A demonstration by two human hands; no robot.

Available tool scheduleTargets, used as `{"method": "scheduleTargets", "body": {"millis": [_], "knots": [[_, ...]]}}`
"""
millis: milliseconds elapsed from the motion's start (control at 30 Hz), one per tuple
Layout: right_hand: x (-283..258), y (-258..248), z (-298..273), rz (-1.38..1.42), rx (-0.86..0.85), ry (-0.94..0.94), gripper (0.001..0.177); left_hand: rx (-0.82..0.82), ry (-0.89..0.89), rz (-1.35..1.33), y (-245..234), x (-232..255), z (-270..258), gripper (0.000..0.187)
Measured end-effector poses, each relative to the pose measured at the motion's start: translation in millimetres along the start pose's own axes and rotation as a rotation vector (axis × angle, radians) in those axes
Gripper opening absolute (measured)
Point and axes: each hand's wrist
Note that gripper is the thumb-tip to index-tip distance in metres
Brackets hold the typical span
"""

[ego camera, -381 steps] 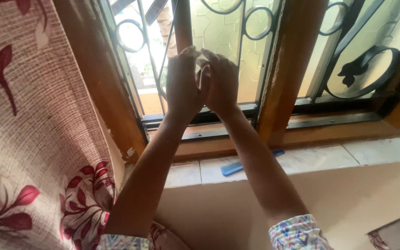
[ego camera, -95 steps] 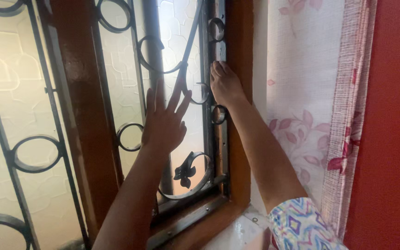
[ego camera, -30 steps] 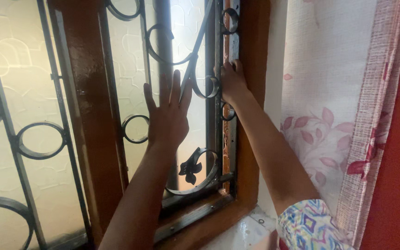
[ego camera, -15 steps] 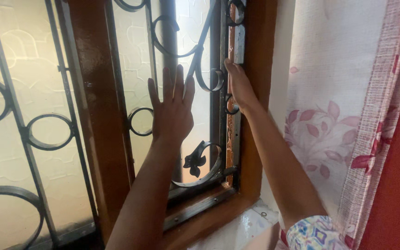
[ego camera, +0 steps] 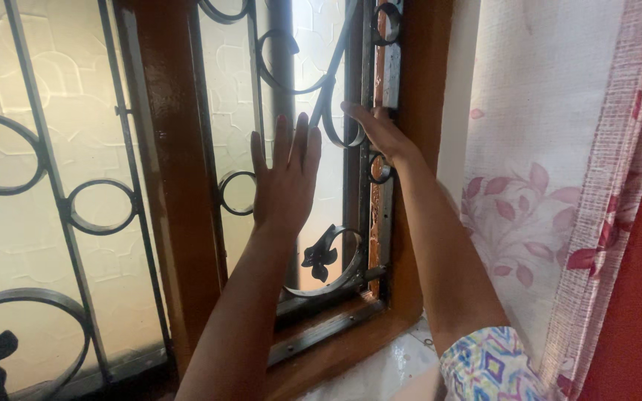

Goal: The person gathers and ties back two floral-patterned curtains on either side of a window using red fabric ties. After securing both curtains, the person opens the window by sliding the sash upward.

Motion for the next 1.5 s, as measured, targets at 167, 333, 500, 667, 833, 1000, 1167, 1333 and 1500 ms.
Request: {"method": "scheduleTargets", "body": {"millis": [167,333,500,667,833,1000,1167,1333,1500], "knots": [[9.9,1.3,5.1,-0.015,0.098,-0.017,0.144,0.045,-0.002,0.045,-1.6,-0.6,-3.0,0.069],[2.9,19.9,-4.9,-0.025,0.336,-0.078,0.104,0.019,-0.002,0.046,-2.3,0.5,-2.1,0.075],[35.4,73.2,-49.0,-0.276,0.799,-0.877,0.036,0.066,-0.001,0.085,1.3,1.9,-5.4,0.084],[73.7,119.2,-59.3,-0.264,0.529,-0.751,0.03,0.108,0.02,-0.019,6.4,0.6,-8.1,0.091],[81.7,129.2,-31.6,-0.138,0.324,-0.374,0.072,0.093,-0.007,0.064,10.7,1.4,-10.7,0.095],[79.3,120.4,-38.5,0.184,-0.099,-0.168,0.078,0.081,-0.032,0.06,6.8,-0.9,-22.6,0.09],[66.4,112.7,-54.2,-0.01,-0.154,-0.172,0.078,-0.073,-0.041,-0.009,-3.9,-3.2,-39.1,0.077],[56.6,110.8,-66.2,0.058,-0.245,-0.262,0.081,-0.091,-0.062,-0.028,-6.3,-2.8,-54.7,0.073],[60.2,115.7,-63.2,0.062,-0.305,-0.284,0.09,-0.096,-0.045,-0.089,-12.4,-2.7,-63.4,0.07]]}}
Point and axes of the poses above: each hand's wrist, its own z-axis towards the middle knuckle, its own y-axis out of the palm, x = y × z, and after that the axes turned 7 degrees about -x, right-handed
